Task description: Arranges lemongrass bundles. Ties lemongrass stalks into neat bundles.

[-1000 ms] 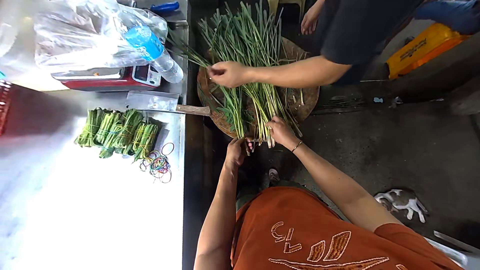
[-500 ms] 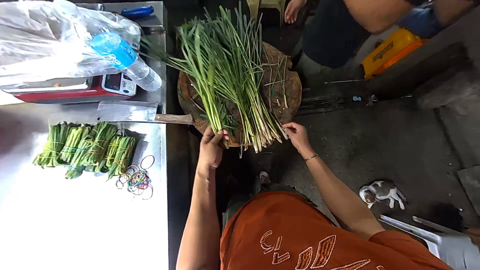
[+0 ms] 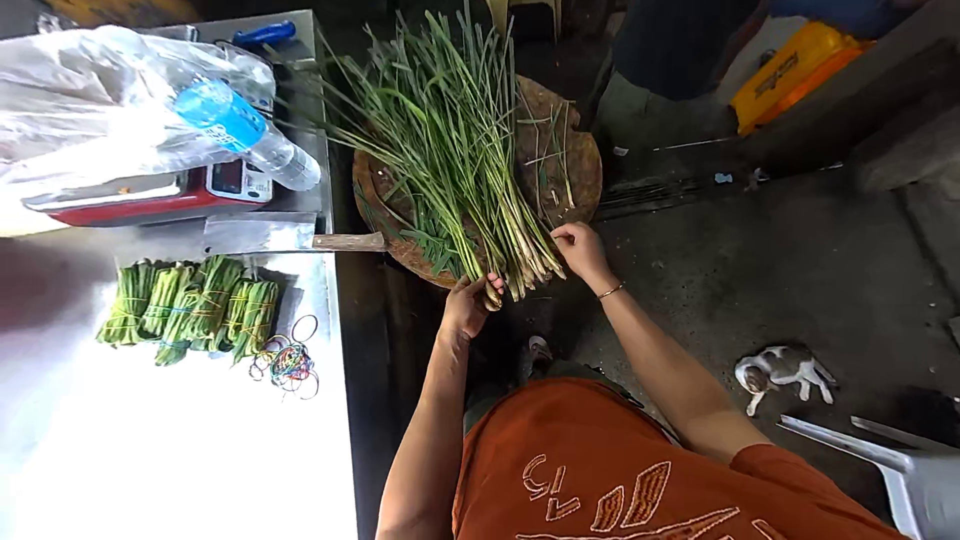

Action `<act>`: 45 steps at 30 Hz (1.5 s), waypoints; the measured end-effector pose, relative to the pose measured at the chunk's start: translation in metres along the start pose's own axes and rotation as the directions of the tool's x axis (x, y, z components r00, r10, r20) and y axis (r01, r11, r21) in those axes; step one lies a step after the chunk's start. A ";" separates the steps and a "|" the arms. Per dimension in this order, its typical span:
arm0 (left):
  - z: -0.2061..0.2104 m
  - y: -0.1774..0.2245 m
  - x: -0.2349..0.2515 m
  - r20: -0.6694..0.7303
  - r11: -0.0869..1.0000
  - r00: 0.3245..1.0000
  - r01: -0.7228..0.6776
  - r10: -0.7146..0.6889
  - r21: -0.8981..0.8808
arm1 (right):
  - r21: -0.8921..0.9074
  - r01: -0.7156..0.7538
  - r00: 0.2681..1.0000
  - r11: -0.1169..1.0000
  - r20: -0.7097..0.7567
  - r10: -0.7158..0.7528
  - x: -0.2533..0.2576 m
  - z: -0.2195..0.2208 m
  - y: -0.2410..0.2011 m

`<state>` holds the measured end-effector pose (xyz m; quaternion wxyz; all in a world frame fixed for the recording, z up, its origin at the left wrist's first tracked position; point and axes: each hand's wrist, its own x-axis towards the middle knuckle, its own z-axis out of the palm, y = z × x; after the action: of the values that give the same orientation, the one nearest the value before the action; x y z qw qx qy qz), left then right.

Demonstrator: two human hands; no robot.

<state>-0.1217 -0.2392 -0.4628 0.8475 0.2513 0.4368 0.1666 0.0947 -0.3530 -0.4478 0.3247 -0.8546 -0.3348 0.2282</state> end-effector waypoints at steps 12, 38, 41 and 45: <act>-0.006 -0.001 -0.003 0.000 0.989 0.999 0.039 -0.039 -0.139 | -0.453 0.058 0.988 0.890 0.154 0.014 -0.033 0.035 -0.013; -0.043 0.000 -0.010 -0.015 0.969 0.973 -0.227 0.229 0.096 | 0.211 0.118 0.699 0.970 0.676 -0.232 -0.107 0.080 -0.016; -0.057 0.013 -0.014 0.032 0.927 0.945 -0.327 0.327 0.184 | 0.174 0.081 0.713 0.981 0.678 -0.179 -0.113 0.074 0.002; -0.058 0.014 -0.013 -0.057 0.953 0.960 -0.262 0.273 0.154 | 0.117 -0.116 0.812 0.986 0.584 0.026 -0.103 0.054 0.026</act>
<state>-0.1778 -0.2179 -0.4754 0.7790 0.3623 0.4423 0.2573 0.0042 -0.4199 -0.4851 0.2605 -0.7301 -0.3677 0.5138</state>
